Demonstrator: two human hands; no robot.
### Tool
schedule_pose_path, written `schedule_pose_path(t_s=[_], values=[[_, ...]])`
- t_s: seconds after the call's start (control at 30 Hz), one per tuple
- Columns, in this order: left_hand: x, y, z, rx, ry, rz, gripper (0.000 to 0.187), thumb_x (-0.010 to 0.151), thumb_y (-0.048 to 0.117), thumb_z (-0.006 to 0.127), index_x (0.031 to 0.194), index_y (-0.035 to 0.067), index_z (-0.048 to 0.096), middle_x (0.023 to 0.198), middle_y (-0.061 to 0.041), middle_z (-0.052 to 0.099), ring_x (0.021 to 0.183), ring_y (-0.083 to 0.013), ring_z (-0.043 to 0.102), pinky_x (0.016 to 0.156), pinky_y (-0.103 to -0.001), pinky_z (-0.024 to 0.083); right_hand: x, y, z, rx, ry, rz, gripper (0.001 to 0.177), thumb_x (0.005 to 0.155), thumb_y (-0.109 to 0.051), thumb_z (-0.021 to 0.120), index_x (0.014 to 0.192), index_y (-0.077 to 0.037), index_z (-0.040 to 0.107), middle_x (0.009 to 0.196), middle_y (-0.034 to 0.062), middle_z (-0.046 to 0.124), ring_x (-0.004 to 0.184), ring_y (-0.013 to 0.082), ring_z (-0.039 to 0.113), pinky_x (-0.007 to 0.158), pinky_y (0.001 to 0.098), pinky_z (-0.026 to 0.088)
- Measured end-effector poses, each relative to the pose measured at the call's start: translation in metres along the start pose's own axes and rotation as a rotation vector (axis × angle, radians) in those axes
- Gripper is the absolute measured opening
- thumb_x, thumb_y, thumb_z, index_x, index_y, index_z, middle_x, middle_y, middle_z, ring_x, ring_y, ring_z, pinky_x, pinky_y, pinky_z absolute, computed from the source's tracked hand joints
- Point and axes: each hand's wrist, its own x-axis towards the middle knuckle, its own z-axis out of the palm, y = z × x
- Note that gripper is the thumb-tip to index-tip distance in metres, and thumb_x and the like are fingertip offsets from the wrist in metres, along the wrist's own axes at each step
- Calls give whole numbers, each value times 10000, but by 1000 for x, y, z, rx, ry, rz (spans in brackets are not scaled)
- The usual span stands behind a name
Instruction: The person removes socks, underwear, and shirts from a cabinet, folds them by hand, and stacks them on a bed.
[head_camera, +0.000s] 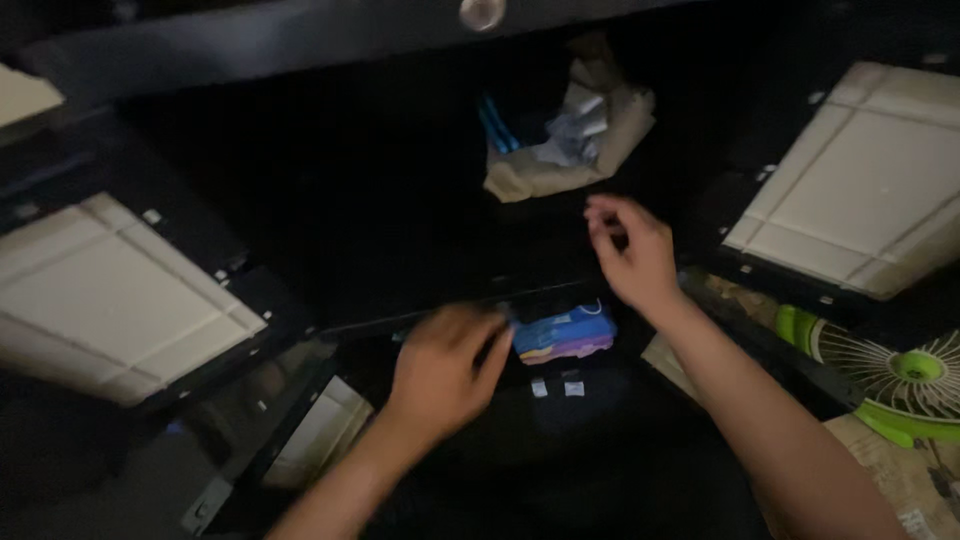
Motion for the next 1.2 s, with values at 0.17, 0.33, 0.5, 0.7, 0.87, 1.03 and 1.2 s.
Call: schedule_pose_path(t_s=[0.17,0.33,0.5,0.7,0.87,1.03,1.2], values=[[101,-47,60,45,-59,-119,256,942,270,705,1106,74,722,1085,-133,744,1029,-328,692,873,-444,562,28,64,16,-31,171,100,380,909,-21,704,1278,1,615,1081,137,669,955,221,683,785,339,590],[141,-89,103,538,-119,172,630,624,425,788,1130,96,609,1290,-245,599,1236,-455,562,947,-638,460,29,93,27,-9,245,202,409,856,2,690,1252,-17,586,1026,125,665,909,213,694,777,344,595],[145,-102,143,710,-57,303,549,723,226,738,1246,100,627,1176,-180,637,1117,-384,621,978,-577,473,29,78,22,-18,240,173,442,819,55,657,1242,-6,546,1050,156,648,900,245,679,734,354,585],[162,-107,174,912,15,343,273,853,187,670,1103,79,663,950,-149,660,824,-312,664,849,-529,506,29,65,19,27,172,275,401,826,14,646,1208,-16,529,935,123,684,798,240,712,680,356,580],[166,-107,171,973,2,409,232,852,214,636,1044,85,660,905,-123,659,795,-286,675,757,-516,553,27,52,14,-40,145,274,334,855,-34,627,1179,-17,545,888,145,727,785,283,742,695,386,577],[171,-111,155,852,-139,430,509,641,170,757,1123,68,630,969,-136,674,850,-296,711,652,-471,577,29,44,15,-164,120,279,209,866,-79,655,1071,-46,633,821,166,724,766,318,734,684,421,572],[160,-108,122,770,-298,406,553,677,122,790,1186,26,597,1076,-185,671,914,-308,712,701,-380,604,23,46,12,-163,50,299,171,893,-91,638,1059,-47,627,778,167,705,703,316,724,663,417,569]])
